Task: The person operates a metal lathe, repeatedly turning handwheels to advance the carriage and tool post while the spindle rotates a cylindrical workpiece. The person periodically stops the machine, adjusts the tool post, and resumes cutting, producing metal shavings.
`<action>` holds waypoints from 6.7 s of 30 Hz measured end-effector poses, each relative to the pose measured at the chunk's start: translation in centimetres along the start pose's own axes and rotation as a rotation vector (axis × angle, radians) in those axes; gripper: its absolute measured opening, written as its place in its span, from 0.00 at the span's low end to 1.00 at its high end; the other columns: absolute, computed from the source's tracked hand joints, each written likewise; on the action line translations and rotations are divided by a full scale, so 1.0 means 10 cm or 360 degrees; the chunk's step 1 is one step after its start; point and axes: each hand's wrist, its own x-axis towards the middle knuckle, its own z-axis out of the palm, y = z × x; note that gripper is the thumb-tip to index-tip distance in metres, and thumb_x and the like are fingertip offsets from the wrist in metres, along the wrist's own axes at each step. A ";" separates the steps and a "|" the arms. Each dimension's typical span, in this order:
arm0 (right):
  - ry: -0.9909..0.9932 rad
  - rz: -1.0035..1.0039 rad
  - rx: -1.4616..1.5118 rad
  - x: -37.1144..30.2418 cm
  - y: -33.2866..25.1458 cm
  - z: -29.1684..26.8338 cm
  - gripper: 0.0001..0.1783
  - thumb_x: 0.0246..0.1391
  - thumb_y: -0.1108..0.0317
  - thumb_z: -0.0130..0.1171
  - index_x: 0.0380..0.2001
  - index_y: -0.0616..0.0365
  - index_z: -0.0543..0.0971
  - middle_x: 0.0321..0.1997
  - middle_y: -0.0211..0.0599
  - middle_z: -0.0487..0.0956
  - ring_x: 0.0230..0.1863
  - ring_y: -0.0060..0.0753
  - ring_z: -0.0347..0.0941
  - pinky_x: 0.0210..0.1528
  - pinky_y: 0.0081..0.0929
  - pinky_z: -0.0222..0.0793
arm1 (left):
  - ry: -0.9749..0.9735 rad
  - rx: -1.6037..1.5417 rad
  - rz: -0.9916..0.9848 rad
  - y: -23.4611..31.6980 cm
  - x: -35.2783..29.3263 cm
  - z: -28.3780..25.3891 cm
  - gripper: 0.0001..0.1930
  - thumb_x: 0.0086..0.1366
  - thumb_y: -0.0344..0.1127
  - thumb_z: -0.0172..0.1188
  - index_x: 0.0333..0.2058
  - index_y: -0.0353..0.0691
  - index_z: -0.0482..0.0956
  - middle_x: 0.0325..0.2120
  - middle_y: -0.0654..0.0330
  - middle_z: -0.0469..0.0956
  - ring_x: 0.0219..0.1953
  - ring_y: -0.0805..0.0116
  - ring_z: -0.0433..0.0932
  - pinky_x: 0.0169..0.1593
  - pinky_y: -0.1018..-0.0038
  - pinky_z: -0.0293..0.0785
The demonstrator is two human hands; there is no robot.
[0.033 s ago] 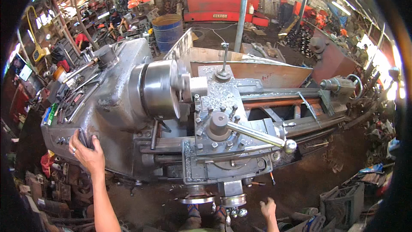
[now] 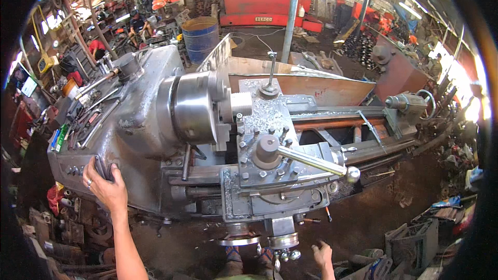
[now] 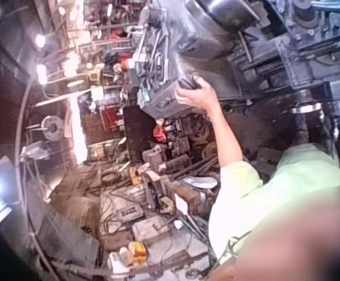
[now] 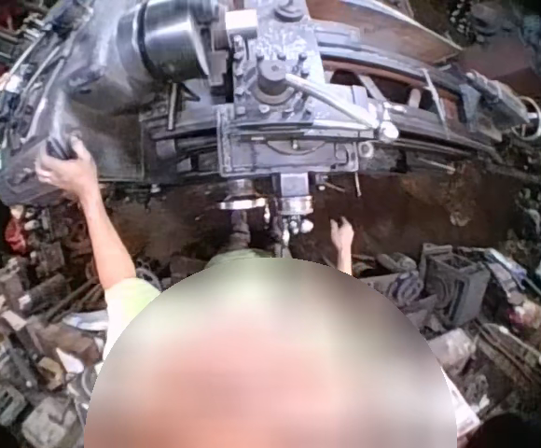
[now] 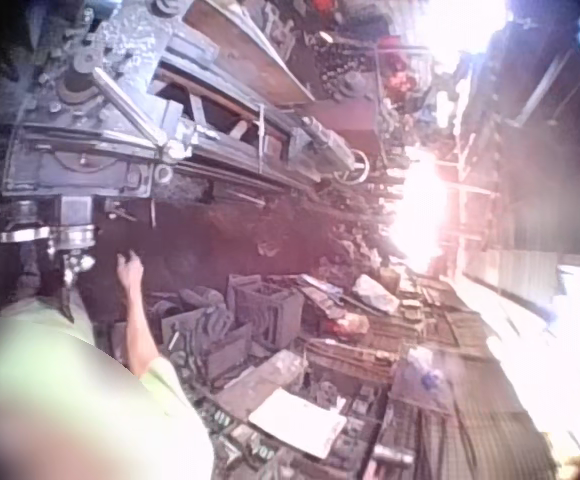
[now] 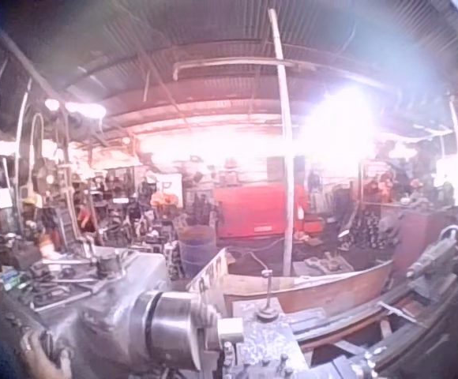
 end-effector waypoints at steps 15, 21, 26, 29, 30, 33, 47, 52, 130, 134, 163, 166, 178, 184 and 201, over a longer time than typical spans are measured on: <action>-0.0065 0.0062 0.0655 -1.44 -1.18 0.57 0.29 0.67 0.48 0.47 0.46 0.68 0.78 0.38 0.43 0.83 0.42 0.31 0.75 0.46 0.34 0.69 | 0.0037 -0.0425 0.0018 -0.12 0.00 -0.07 0.23 0.62 0.35 0.62 0.54 0.34 0.72 0.51 0.47 0.70 0.57 0.48 0.64 0.61 0.51 0.59; 0.0052 -0.0023 0.0817 -1.44 -1.19 0.63 0.27 0.67 0.49 0.48 0.44 0.68 0.79 0.36 0.43 0.82 0.40 0.30 0.73 0.46 0.34 0.68 | 0.0017 -0.0441 0.0033 -0.14 0.00 -0.09 0.23 0.62 0.35 0.61 0.54 0.34 0.72 0.51 0.48 0.71 0.57 0.49 0.65 0.62 0.52 0.58; -0.0016 0.0019 0.0777 -1.42 -1.14 0.68 0.29 0.68 0.48 0.48 0.41 0.70 0.79 0.33 0.32 0.79 0.36 0.21 0.68 0.40 0.27 0.66 | 0.0014 -0.0430 0.0047 -0.14 0.00 -0.08 0.23 0.63 0.36 0.60 0.55 0.34 0.71 0.52 0.47 0.71 0.58 0.48 0.65 0.63 0.52 0.58; -0.0004 -0.0005 0.0812 -1.42 -1.11 0.70 0.29 0.68 0.48 0.48 0.41 0.69 0.79 0.33 0.31 0.79 0.36 0.21 0.67 0.39 0.26 0.66 | -0.0031 -0.0427 0.0054 -0.13 -0.01 -0.09 0.23 0.64 0.37 0.60 0.56 0.34 0.71 0.53 0.48 0.71 0.59 0.48 0.64 0.64 0.51 0.57; 0.0011 -0.0022 0.0851 -1.42 -1.11 0.70 0.29 0.68 0.48 0.48 0.41 0.70 0.79 0.33 0.31 0.79 0.36 0.20 0.67 0.39 0.25 0.65 | -0.0036 -0.0408 0.0042 -0.13 -0.01 -0.10 0.23 0.64 0.37 0.60 0.56 0.34 0.71 0.53 0.48 0.71 0.59 0.47 0.64 0.64 0.51 0.57; 0.0004 -0.0009 0.0874 -1.44 -1.16 0.68 0.28 0.68 0.49 0.49 0.42 0.70 0.79 0.35 0.33 0.80 0.35 0.21 0.68 0.40 0.25 0.65 | -0.0052 -0.0383 0.0021 -0.12 -0.01 -0.11 0.23 0.64 0.37 0.60 0.56 0.34 0.71 0.54 0.49 0.71 0.60 0.47 0.63 0.65 0.51 0.56; 0.0072 -0.0064 0.0550 -1.34 -1.16 -0.19 0.15 0.54 0.65 0.62 0.40 0.66 0.83 0.22 0.37 0.79 0.25 0.24 0.73 0.30 0.30 0.70 | -0.0080 -0.0471 0.0013 -0.13 -0.01 -0.12 0.23 0.63 0.34 0.60 0.56 0.34 0.71 0.54 0.48 0.70 0.60 0.46 0.63 0.63 0.51 0.58; -0.0377 0.0206 0.0229 -1.16 -0.95 0.51 0.19 0.60 0.56 0.59 0.44 0.61 0.83 0.30 0.44 0.83 0.31 0.30 0.76 0.40 0.34 0.73 | -0.0055 -0.0426 0.0043 -0.12 0.00 -0.12 0.23 0.62 0.33 0.61 0.56 0.34 0.71 0.53 0.47 0.70 0.59 0.46 0.63 0.62 0.51 0.58; -0.0713 -0.0570 0.0159 -1.09 -1.49 -0.41 0.26 0.47 0.57 0.66 0.45 0.64 0.78 0.30 0.52 0.82 0.31 0.47 0.82 0.38 0.37 0.74 | -0.3180 -0.2015 -0.1457 1.70 -3.00 -0.75 0.33 0.69 0.46 0.56 0.67 0.35 0.59 0.56 0.54 0.73 0.53 0.65 0.73 0.53 0.67 0.69; -0.0878 -0.0621 0.0113 -0.92 -1.42 -0.36 0.25 0.47 0.62 0.64 0.46 0.67 0.76 0.28 0.45 0.82 0.30 0.32 0.78 0.38 0.31 0.73 | -0.3260 -0.2106 -0.1287 1.81 -2.98 -0.73 0.35 0.68 0.49 0.57 0.66 0.37 0.59 0.56 0.56 0.72 0.55 0.65 0.71 0.53 0.66 0.68; -0.1038 -0.0461 0.0262 -1.18 -1.28 -0.59 0.27 0.61 0.47 0.53 0.31 0.65 0.83 0.26 0.51 0.82 0.32 0.41 0.82 0.39 0.39 0.73 | -0.3021 -0.2077 -0.1167 1.57 -2.89 -0.76 0.37 0.68 0.49 0.58 0.68 0.36 0.57 0.58 0.57 0.72 0.60 0.66 0.69 0.58 0.70 0.67; -0.1033 -0.0562 -0.0026 -1.22 -1.25 -0.37 0.29 0.60 0.44 0.54 0.37 0.65 0.82 0.31 0.56 0.82 0.40 0.60 0.81 0.46 0.43 0.74 | -0.2921 -0.2106 -0.1133 1.24 -2.57 -0.75 0.31 0.69 0.42 0.58 0.66 0.35 0.62 0.57 0.55 0.74 0.57 0.65 0.73 0.58 0.71 0.67; -0.0502 -0.0110 0.0268 -0.84 -0.84 -0.05 0.18 0.52 0.64 0.63 0.44 0.63 0.80 0.38 0.49 0.84 0.40 0.42 0.82 0.46 0.38 0.74 | -0.0368 -0.1352 -0.0298 0.20 -0.40 -0.54 0.15 0.64 0.27 0.55 0.48 0.29 0.76 0.47 0.51 0.76 0.52 0.60 0.74 0.57 0.65 0.69; -0.0549 0.0083 0.1070 -0.95 -1.16 -0.28 0.26 0.55 0.70 0.64 0.53 0.75 0.73 0.38 0.44 0.82 0.35 0.28 0.80 0.36 0.23 0.73 | -0.0034 -0.0765 -0.0036 -0.08 0.08 -0.24 0.16 0.67 0.28 0.54 0.52 0.28 0.74 0.52 0.46 0.73 0.57 0.51 0.70 0.61 0.57 0.65; -0.0943 0.0000 0.0288 -0.58 -1.57 -0.30 0.31 0.40 0.60 0.77 0.44 0.67 0.78 0.40 0.41 0.84 0.45 0.35 0.79 0.52 0.32 0.72 | -0.0078 -0.0019 0.0035 -0.02 0.12 -0.02 0.22 0.67 0.35 0.59 0.56 0.30 0.72 0.54 0.44 0.71 0.58 0.46 0.68 0.60 0.53 0.64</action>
